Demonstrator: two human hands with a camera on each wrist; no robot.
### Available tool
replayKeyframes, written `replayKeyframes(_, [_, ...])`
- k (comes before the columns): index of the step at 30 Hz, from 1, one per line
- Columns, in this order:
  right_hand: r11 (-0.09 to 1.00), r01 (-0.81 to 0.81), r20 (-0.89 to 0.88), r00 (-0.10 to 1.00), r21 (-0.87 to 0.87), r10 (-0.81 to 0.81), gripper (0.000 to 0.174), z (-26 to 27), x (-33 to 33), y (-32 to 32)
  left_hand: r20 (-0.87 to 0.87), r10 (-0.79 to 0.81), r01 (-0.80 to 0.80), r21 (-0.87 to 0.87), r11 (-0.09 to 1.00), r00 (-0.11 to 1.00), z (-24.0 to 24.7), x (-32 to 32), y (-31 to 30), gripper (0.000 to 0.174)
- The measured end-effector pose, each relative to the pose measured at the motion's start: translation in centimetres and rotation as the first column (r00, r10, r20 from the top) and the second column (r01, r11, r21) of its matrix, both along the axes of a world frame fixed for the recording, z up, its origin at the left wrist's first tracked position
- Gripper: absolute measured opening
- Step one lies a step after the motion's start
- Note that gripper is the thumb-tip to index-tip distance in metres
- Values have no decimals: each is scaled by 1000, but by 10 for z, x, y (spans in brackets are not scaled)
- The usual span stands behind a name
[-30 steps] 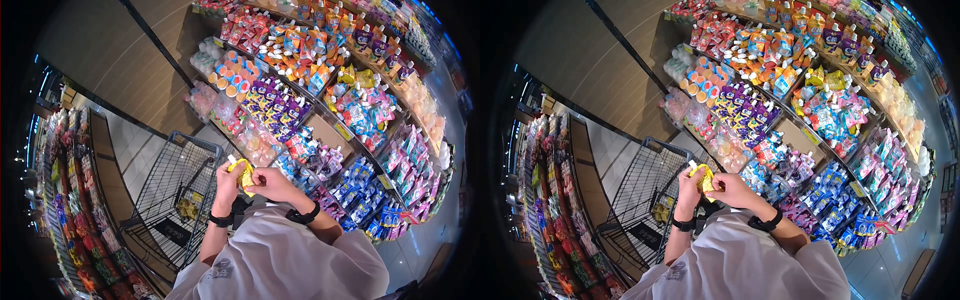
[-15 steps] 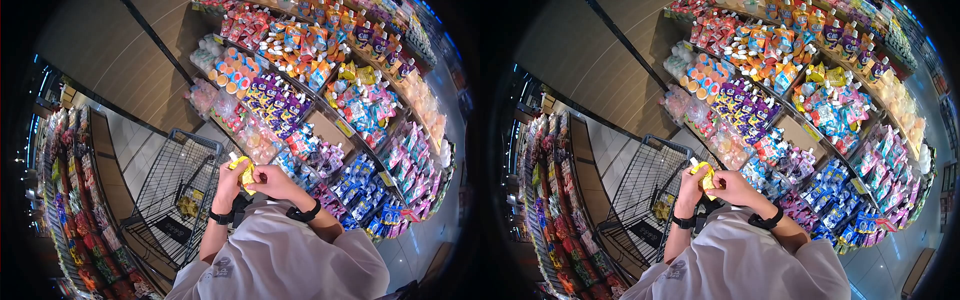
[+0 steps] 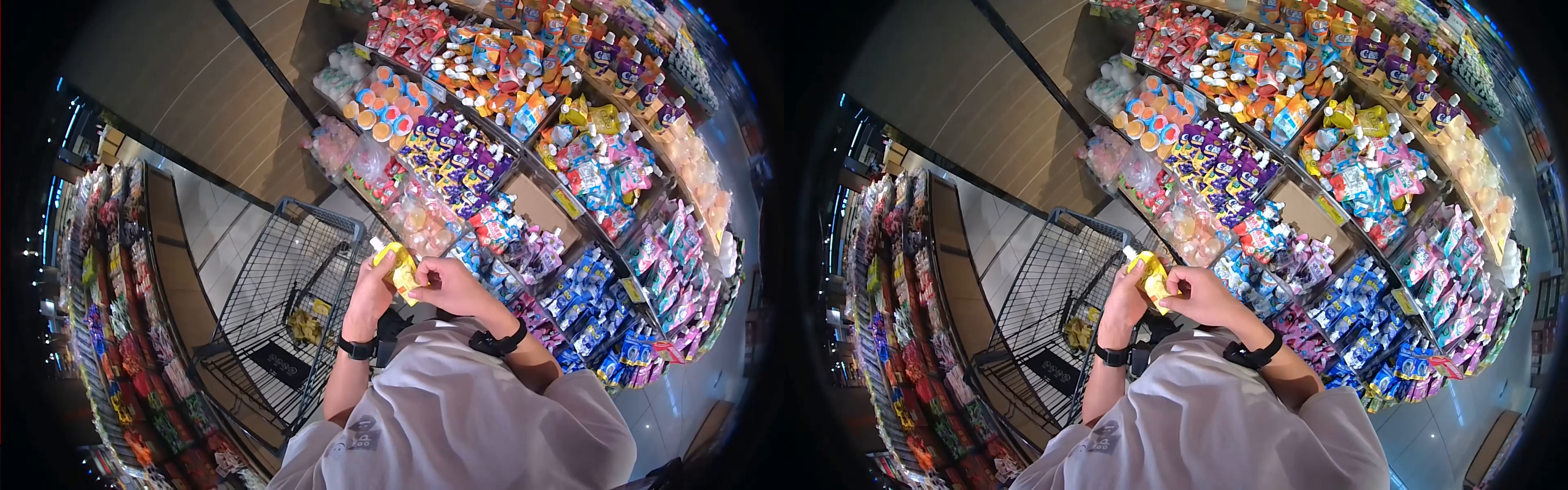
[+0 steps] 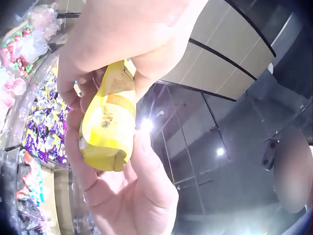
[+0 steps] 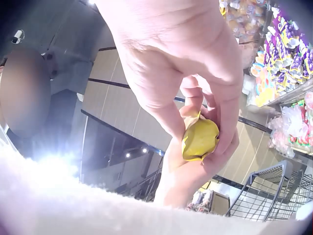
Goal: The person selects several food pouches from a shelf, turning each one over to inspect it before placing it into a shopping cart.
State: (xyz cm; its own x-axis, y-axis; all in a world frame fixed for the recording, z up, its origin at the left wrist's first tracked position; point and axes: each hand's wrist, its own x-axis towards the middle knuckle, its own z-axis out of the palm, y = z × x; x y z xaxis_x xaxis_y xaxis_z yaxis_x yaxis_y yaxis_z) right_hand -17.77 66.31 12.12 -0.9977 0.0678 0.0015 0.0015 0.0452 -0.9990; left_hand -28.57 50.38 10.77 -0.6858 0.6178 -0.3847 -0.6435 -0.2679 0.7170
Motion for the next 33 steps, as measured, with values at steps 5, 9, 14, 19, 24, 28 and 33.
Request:
replayKeyframes(5, [996,61,71,996,-62,-57,31,0,-2,3,13,-192,191,49,980,981,-17,4,-9,34])
replayKeyframes(9, [999,-6,89,996,-49,10,26,-5,-2,1,78,-226,229,-43,972,971,-22,-4,-20,34])
replayKeyframes(14, [992,-25,151,988,-127,44,16,-14,-2,6,44,111,-106,-102,989,993,0,-35,-57,36])
replayKeyframes(19, [977,-30,191,979,-211,71,13,-17,0,15,-668,-49,-365,-464,807,742,-4,-74,-173,29])
replayKeyframes(24, [981,-53,199,976,-187,91,11,-20,-6,18,-36,527,-527,-96,844,849,-59,-84,-263,34])
replayKeyframes(28, [991,-40,172,983,-131,62,10,-35,-8,36,44,673,-620,-348,703,738,-133,-49,-301,32])
replayKeyframes(33, [997,56,251,967,-50,-41,9,-58,-1,74,237,714,-605,-398,690,658,-224,1,-348,33])
